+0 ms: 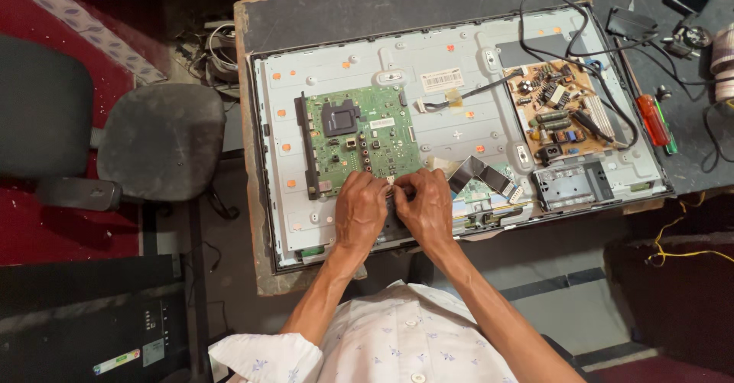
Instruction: The person uses a red-handled screwdriver to loosen screws on a green circuit board inside a disassembled television chassis. They then connect a ribbon cable to the board and adjust the position of the chassis on the workbench.
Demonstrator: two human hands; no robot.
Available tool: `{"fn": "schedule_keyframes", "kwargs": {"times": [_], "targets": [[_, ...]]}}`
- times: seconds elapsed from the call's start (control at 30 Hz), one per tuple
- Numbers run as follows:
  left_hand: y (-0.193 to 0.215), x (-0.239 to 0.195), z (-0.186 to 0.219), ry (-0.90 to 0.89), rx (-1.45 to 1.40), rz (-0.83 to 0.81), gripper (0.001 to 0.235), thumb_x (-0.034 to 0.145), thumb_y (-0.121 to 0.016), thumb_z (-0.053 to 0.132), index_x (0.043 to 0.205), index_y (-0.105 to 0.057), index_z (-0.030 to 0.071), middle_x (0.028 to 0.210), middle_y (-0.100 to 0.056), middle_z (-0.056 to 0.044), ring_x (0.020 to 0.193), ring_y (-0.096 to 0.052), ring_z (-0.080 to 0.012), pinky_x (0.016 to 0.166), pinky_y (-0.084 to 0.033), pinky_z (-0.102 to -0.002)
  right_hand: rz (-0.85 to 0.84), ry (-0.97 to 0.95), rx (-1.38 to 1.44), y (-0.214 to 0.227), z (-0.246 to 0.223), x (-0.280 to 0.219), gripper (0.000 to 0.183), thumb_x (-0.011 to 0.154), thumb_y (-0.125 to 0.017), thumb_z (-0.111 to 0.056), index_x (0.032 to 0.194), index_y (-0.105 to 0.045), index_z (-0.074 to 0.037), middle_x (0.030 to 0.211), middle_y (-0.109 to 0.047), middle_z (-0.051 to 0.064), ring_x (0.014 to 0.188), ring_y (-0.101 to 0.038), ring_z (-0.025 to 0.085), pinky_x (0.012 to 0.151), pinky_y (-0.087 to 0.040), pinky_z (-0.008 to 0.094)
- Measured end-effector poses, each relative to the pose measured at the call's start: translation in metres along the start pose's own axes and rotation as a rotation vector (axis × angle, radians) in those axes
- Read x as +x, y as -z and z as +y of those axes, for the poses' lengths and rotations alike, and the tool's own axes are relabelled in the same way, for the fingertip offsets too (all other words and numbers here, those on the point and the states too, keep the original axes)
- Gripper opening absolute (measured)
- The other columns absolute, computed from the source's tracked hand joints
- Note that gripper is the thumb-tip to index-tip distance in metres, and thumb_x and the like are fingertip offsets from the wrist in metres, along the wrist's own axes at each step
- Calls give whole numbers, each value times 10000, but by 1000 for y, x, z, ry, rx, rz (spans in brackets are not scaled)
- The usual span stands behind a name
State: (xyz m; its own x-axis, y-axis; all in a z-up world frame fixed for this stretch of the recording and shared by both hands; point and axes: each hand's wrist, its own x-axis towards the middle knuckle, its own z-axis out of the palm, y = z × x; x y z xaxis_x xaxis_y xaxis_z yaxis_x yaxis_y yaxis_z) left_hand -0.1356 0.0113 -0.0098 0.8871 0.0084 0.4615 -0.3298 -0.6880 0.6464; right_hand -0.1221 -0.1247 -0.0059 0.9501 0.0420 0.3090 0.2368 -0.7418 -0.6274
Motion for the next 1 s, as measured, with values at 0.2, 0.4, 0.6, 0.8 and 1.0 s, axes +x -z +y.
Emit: {"fn": "schedule_keyframes", "kwargs": {"times": [0.2, 0.4, 0.6, 0.8, 1.0], "targets": [[3, 3, 2, -63, 42, -20, 143, 821, -678, -25, 959, -713, -29, 909, -637, -144, 903, -603, -340, 815, -508, -445, 40, 125, -29, 8, -4, 4, 130, 770, -756, -69, 896, -755, -35, 847, -674, 83, 854, -587, 310, 781, -490, 445], [4, 4, -1, -166, 88, -74, 292, 734, -644, -78, 1018, -708, -58, 949, -618, -148, 951, -595, -335, 856, -510, -439, -114, 321, -44, 21, 3, 18, 196, 786, -740, -40, 978, -776, -48, 901, -688, 62, 892, -610, 301, 735, -532, 423], [1, 7, -5, -138, 101, -107, 265, 740, -644, -87, 993, -712, -50, 935, -616, -139, 945, -598, -323, 849, -522, -427, -203, 487, -85, 21, 17, 32, 197, 783, -730, -41, 977, -765, -42, 879, -664, 53, 901, -623, 279, 718, -554, 401], [-1, 10, -6, -133, 66, -75, 245, 720, -626, -104, 943, -717, -62, 896, -630, -146, 918, -610, -327, 823, -530, -429, -158, 572, -86, 19, 18, 30, 197, 740, -706, -2, 935, -734, -17, 853, -638, 64, 869, -614, 278, 686, -550, 403], [-5, 14, -6, -103, 41, -43, 189, 724, -610, -105, 873, -715, -56, 847, -638, -149, 871, -620, -327, 783, -533, -428, -168, 521, -56, 20, 12, 33, 142, 749, -709, 9, 886, -724, -28, 824, -634, 68, 846, -615, 280, 673, -544, 408]]}}
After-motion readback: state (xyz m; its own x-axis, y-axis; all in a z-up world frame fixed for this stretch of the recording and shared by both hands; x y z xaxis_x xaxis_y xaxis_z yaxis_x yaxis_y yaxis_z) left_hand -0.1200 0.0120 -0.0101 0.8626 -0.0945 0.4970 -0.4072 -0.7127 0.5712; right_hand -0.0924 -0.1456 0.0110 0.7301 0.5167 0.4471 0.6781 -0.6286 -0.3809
